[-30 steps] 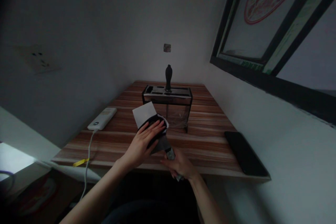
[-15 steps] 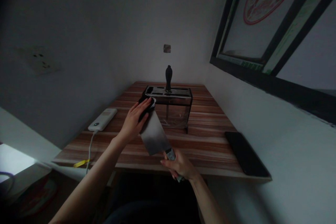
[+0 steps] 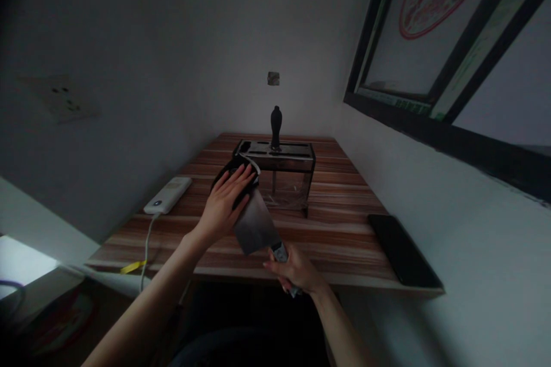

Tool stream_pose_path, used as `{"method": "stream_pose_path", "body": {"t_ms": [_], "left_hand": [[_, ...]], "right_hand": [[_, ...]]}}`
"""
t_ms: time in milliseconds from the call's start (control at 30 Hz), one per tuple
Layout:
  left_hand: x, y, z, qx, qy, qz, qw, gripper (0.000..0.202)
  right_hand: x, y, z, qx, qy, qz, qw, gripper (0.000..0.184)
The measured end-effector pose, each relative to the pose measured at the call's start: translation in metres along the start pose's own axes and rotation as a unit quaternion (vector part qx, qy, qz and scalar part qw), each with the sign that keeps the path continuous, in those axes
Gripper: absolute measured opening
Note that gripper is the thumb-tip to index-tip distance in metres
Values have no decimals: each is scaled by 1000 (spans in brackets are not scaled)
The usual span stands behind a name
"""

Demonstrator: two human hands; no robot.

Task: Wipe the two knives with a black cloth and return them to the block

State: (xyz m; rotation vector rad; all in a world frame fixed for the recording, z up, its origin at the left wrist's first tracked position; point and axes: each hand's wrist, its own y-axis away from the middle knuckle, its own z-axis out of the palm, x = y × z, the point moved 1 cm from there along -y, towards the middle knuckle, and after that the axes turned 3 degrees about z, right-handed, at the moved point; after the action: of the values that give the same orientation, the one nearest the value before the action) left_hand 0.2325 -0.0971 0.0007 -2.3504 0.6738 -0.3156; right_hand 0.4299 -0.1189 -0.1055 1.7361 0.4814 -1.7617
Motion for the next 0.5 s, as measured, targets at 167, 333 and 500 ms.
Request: {"method": "stream_pose_path", "body": {"t_ms": [167, 333, 500], "left_hand": [[20, 15, 12, -49, 7, 39, 998, 46], [40, 34, 19, -76, 26, 55, 995, 46], [62, 52, 26, -119, 82, 67, 987, 45]], "right_hand": [[4, -2, -2, 5, -17, -19, 1000, 35], [8, -2, -5, 21, 2, -2, 1000, 36], [12, -3, -6, 44, 51, 23, 997, 29]]}}
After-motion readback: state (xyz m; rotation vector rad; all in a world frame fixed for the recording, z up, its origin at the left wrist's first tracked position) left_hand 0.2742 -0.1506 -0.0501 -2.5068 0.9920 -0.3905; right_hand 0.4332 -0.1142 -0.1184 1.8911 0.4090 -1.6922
